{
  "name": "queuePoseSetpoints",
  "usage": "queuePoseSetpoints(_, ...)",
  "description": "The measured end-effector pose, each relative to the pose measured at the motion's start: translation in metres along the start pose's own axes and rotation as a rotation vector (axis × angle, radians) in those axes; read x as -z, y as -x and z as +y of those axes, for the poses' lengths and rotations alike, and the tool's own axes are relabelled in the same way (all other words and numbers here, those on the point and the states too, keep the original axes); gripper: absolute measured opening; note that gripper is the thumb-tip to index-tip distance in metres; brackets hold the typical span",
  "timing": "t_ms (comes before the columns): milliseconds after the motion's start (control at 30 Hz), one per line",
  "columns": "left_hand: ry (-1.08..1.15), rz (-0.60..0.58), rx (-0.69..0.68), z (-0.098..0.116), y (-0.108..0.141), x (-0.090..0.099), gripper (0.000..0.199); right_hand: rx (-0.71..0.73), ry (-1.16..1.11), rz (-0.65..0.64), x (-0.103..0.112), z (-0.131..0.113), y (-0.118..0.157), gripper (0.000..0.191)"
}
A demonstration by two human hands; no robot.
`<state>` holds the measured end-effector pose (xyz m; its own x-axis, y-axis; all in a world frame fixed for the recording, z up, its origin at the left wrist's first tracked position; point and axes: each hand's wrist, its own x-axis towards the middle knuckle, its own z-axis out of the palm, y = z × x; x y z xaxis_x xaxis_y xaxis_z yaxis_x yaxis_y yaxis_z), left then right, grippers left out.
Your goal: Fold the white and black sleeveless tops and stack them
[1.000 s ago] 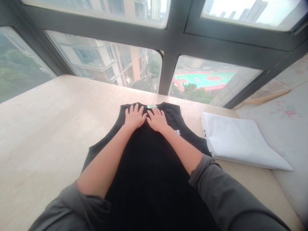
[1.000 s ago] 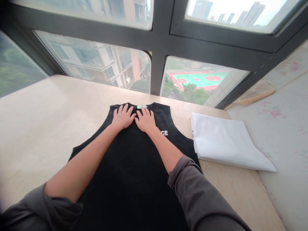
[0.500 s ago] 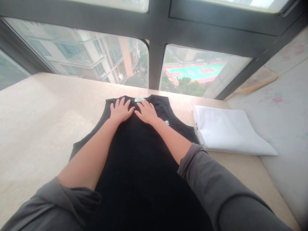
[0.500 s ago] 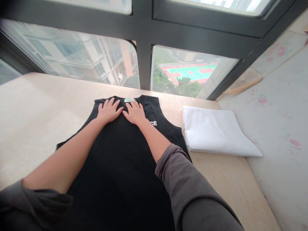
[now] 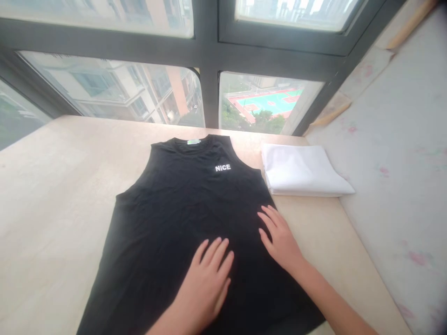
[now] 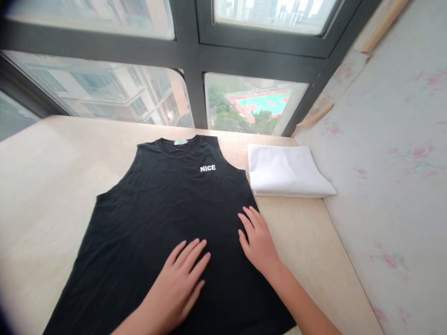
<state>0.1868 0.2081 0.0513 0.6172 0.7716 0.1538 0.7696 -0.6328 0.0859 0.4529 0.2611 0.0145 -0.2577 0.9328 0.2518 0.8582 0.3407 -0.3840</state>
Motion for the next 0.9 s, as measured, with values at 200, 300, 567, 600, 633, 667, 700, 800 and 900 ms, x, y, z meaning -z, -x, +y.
queuePoseSetpoints(200,0.1,0.347,0.014,0.096,0.044,-0.033,0.022,-0.214,0.014,0.068,0.036,0.021,0.122,0.048)
queuePoseSetpoints(300,0.196,0.467,0.096,0.133,0.033,-0.047,0.023,-0.3,0.004,0.035,0.044,0.015,0.159,0.047)
queuePoseSetpoints(567,0.336,0.02,0.042,0.2,-0.023,-0.032,0.069,-0.451,-0.211,-0.024,0.057,0.007,0.182,0.039)
queuePoseSetpoints(600,0.372,-0.016,0.057,0.203,-0.029,-0.03,0.077,-0.458,-0.255,-0.024,0.061,0.006,0.179,0.041)
queuePoseSetpoints(633,0.427,-0.043,0.077,0.204,-0.034,-0.028,0.082,-0.458,-0.301,-0.028,0.067,0.004,0.174,0.044)
queuePoseSetpoints(667,0.498,-0.057,0.104,0.203,-0.039,-0.027,0.085,-0.449,-0.349,-0.043,0.073,0.002,0.168,0.049)
queuePoseSetpoints(700,0.577,-0.059,0.138,0.202,-0.042,-0.027,0.085,-0.432,-0.397,-0.075,0.079,0.0,0.161,0.054)
queuePoseSetpoints(800,0.82,-0.026,0.266,0.19,-0.047,-0.028,0.069,-0.338,-0.481,-0.244,0.096,-0.006,0.135,0.06)
queuePoseSetpoints(900,0.991,0.019,0.38,0.176,-0.043,-0.029,0.048,-0.242,-0.416,-0.345,0.106,-0.009,0.093,0.041)
